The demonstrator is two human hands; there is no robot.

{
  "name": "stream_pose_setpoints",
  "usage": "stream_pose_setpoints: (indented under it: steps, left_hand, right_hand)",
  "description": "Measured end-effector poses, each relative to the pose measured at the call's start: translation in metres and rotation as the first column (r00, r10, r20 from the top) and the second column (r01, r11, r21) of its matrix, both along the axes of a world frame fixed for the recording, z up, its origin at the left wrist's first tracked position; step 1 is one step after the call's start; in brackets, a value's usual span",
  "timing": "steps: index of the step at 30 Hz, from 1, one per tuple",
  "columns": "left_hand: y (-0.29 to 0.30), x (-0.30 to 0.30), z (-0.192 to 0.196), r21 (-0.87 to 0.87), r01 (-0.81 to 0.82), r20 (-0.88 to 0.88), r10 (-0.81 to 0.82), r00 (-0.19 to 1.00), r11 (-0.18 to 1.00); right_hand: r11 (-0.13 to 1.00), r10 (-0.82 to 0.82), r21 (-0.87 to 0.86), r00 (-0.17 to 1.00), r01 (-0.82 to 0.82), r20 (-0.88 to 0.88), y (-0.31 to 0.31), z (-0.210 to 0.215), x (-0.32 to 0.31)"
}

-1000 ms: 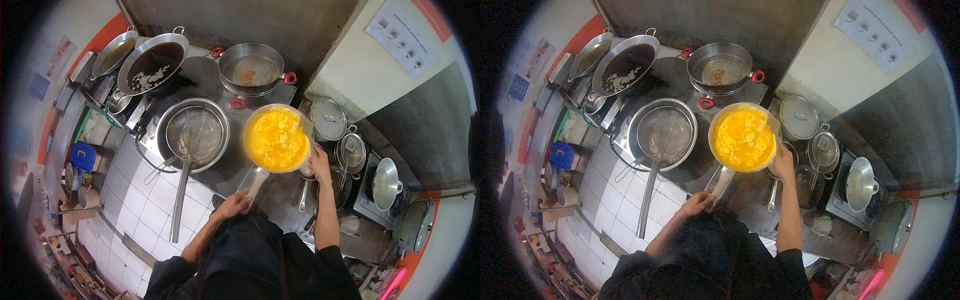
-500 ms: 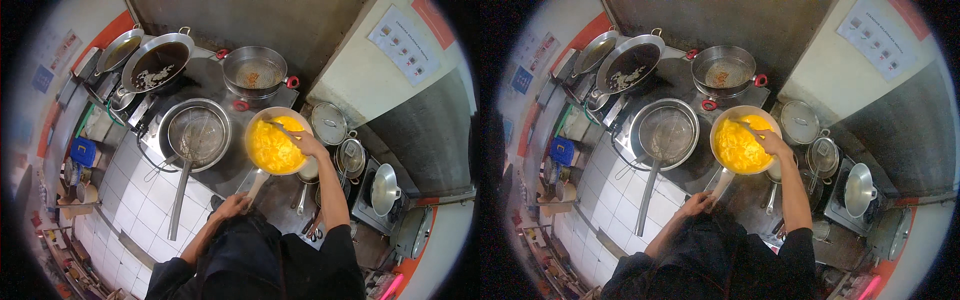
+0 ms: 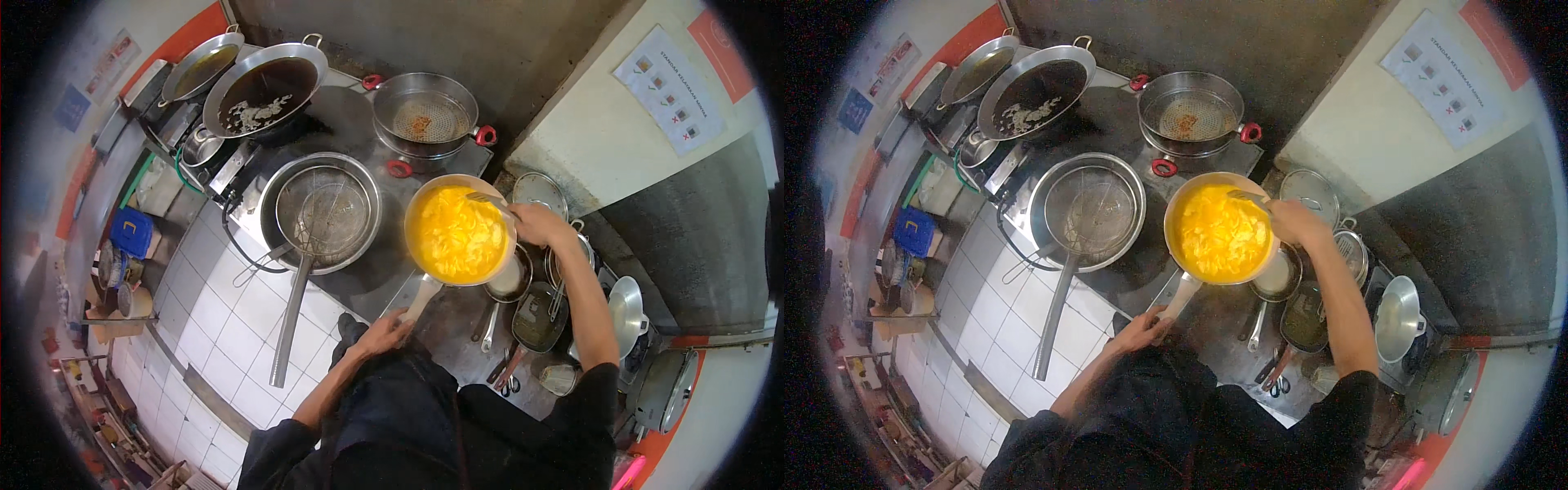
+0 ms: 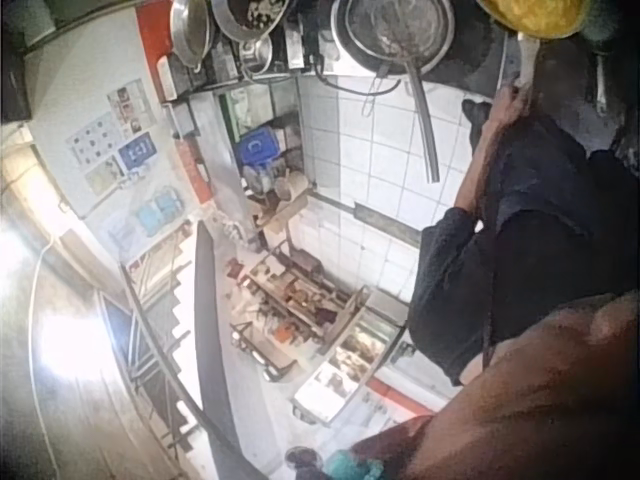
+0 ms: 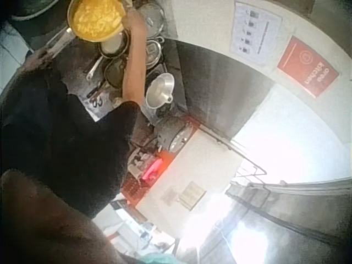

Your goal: The person cooks scrambled eggs in a pan, holding the pan handle by hand and stirring and folding the eggs with a spatula.

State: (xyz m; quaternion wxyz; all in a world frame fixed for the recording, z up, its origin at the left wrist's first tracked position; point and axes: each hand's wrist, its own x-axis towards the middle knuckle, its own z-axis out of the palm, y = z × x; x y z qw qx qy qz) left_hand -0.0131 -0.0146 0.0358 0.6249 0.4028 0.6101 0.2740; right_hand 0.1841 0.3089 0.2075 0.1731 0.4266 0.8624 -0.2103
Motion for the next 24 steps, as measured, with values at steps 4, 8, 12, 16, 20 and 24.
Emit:
stream_pose_setpoints:
  steps: [4, 8, 12, 16, 20, 24]
  left_hand:
    - [0.005, 0.003, 0.006, 0.011, 0.012, 0.054, -0.013, 0.998, 1.000]
    - [0.004, 0.002, -0.001, 0.036, 0.012, 0.037, -0.014, 0.999, 0.999]
    - [0.002, 0.002, -0.001, 0.078, -0.037, 0.039, 0.034, 0.999, 0.996]
    - [0.005, 0.002, 0.005, 0.058, -0.027, 0.044, 0.025, 0.999, 0.998]
    - [0.005, 0.003, 0.001, 0.115, -0.008, -0.005, 0.009, 1.000, 0.993]
    - [0.007, 0.002, 0.011, 0.039, -0.024, 0.072, 0.021, 0.997, 0.999]
  right_hand:
    - [0.966, 0.083, 0.219, 0.967, -0.137, 0.240, 0.020, -0.029, -0.002]
    - [0.912, 0.065, 0.347, 0.911, -0.219, 0.406, 0.007, -0.034, 0.001]
    - [0.981, 0.051, 0.154, 0.915, -0.122, 0.401, -0.012, -0.015, 0.003]
    - [0.984, 0.180, -0.124, 0.777, -0.131, 0.603, -0.003, -0.023, 0.005]
    - [0.909, 0.160, -0.401, 0.793, 0.114, 0.588, 0.011, -0.039, 0.006]
    - [0.796, 0.025, -0.525, 0.849, 0.303, 0.527, 0.013, -0.049, 0.008]
